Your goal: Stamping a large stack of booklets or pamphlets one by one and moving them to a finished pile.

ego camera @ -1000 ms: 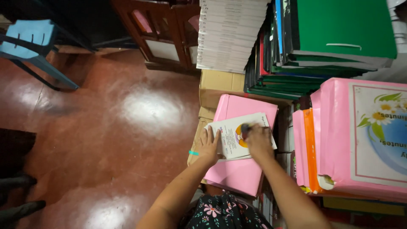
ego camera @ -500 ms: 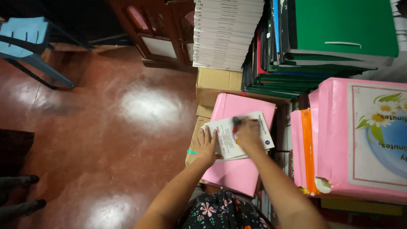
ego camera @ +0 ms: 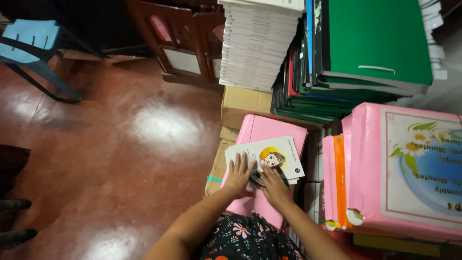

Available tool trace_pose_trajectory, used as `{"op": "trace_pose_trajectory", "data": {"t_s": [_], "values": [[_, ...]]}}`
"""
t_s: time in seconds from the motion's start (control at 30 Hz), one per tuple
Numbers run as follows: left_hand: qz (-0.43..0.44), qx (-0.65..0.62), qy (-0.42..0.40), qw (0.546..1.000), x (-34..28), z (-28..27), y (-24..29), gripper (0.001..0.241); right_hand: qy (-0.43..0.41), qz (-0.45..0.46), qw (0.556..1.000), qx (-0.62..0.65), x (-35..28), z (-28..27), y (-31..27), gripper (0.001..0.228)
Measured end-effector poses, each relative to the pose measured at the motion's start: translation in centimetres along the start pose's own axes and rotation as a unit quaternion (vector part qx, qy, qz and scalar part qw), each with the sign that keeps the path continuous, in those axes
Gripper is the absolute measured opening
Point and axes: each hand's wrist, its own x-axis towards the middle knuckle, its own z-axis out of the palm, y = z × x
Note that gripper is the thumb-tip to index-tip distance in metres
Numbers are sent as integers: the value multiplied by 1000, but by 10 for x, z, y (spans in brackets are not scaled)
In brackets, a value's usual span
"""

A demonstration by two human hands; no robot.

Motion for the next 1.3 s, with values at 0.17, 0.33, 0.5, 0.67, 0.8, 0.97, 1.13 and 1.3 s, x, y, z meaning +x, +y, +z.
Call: {"op": "trace_pose_trajectory", "data": {"t_s": [0.17,0.33,0.5,0.67,0.8,0.97,1.13,1.3], "values": [[2,28,-7,1000,32,41,5,128,135,151,979,9,-17,24,47,46],[12,42,-91,995,30,11,2,100,227,263,928,132,3,-9,30,35],[98,-158,-34,982,49,40,-42,38,331,278,875,218,24,-53,1,23],[25,-154,112,981,66,61,-68,24,380,279,841,265,34,-88,-15,22],[30,-270,160,949,19,-11,-71,28,405,327,787,332,42,-116,-30,27],[22,-322,191,927,-28,-77,-63,30,448,356,740,352,44,-140,-48,28],[-11,-416,190,889,-49,-108,-70,34,541,372,640,399,52,-155,-49,27],[6,-604,265,752,-51,-105,-75,30,458,353,731,364,62,-178,-78,36]]}}
